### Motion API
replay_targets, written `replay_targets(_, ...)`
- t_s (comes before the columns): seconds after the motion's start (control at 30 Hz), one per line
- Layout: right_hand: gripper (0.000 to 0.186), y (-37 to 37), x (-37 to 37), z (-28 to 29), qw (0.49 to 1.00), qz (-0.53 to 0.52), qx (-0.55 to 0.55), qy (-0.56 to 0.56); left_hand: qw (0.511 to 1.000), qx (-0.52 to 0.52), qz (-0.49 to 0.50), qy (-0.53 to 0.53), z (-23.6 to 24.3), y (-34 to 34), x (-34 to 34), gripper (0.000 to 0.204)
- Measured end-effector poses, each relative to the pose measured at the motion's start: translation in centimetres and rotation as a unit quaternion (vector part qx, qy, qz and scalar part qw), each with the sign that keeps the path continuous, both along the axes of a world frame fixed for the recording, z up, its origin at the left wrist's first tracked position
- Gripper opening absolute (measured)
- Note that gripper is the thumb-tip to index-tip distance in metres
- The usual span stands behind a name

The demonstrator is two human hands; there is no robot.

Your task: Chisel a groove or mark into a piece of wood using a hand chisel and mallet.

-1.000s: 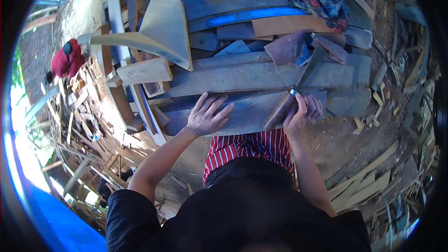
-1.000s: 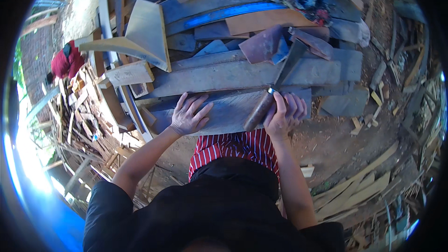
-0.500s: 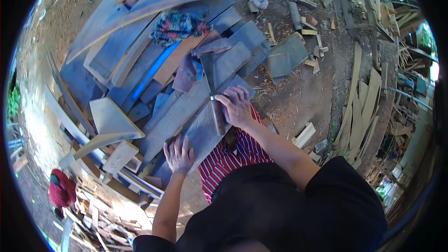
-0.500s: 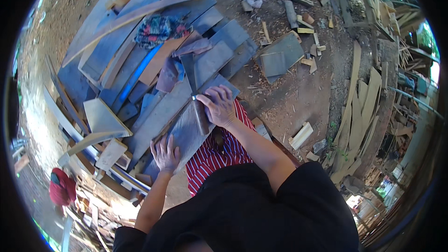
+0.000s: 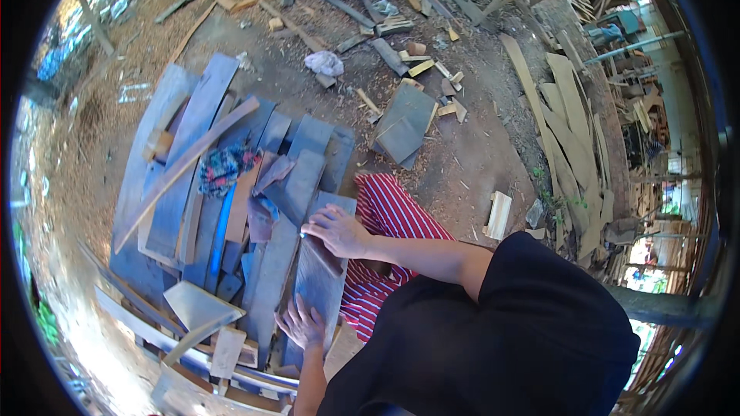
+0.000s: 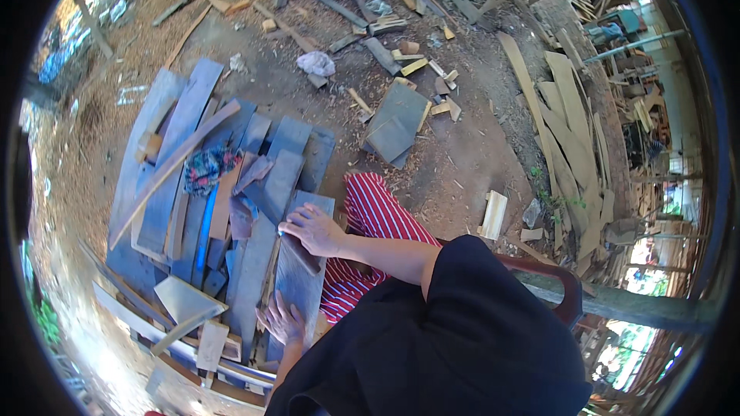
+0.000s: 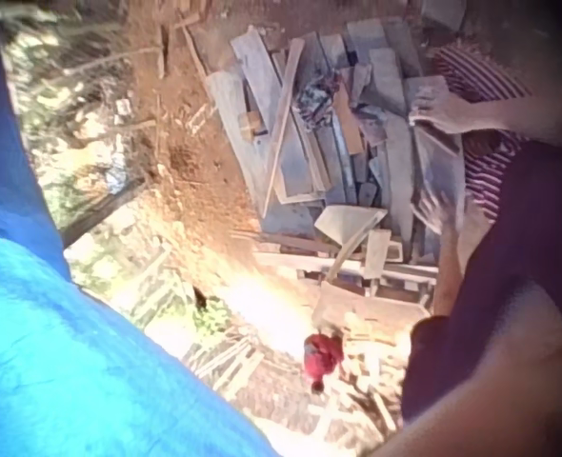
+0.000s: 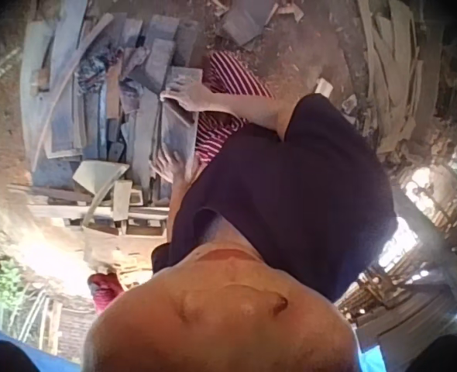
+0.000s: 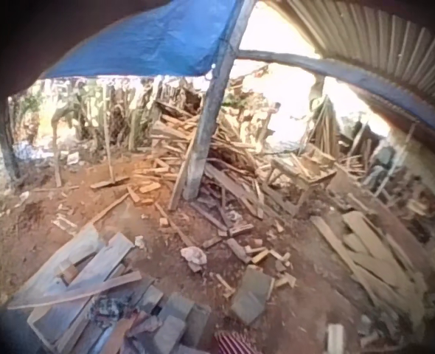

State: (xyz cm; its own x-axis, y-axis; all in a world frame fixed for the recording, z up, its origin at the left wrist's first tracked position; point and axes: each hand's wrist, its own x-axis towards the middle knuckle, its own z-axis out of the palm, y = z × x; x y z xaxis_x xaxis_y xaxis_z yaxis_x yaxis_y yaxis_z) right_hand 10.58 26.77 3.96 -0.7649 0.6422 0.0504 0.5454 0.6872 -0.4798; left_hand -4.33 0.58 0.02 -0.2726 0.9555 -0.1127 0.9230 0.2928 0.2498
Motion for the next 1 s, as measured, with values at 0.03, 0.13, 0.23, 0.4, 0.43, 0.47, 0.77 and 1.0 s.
replay_targets(0.03,0.048,0.3,0.2,0.2,0.999,0.022,-0.030,-0.001,1.000,0.000,0.000,0.009,0.1,0.1,0.1,0.058)
replay_targets(0.13,0.056,1.4,1.2,1.0,0.997,0.040,-0.071,-0.001,0.999,-0.036,-0.004,0.007,1.2,0.6,0.2,0.060)
replay_targets(0.23,0.059,2.5,3.5,1.4,0.995,0.025,-0.097,0.019,0.999,-0.041,-0.022,0.002,2.3,1.1,0.0,0.057)
replay_targets(0.4,0.043,7.4,14.0,1.5,0.960,-0.012,-0.269,-0.075,0.996,-0.054,0.052,-0.057,4.8,2.1,0.3,0.049)
replay_targets(0.43,0.040,8.5,17.4,0.2,0.955,-0.046,-0.282,-0.083,0.997,-0.048,0.044,-0.048,4.8,3.0,0.5,0.049)
replay_targets(0.47,0.038,9.5,21.0,-1.2,0.948,-0.079,-0.296,-0.090,0.994,-0.049,0.096,0.026,4.8,4.1,0.5,0.047)
replay_targets(0.77,0.031,4.6,55.1,-4.9,0.700,-0.652,-0.288,-0.039,0.978,0.135,-0.119,0.108,16.0,32.8,13.6,0.040)
replay_targets(1.0,0.031,-13.2,61.4,-12.8,0.592,-0.735,-0.329,-0.030,0.899,0.032,-0.434,-0.053,14.6,54.2,34.8,0.059)
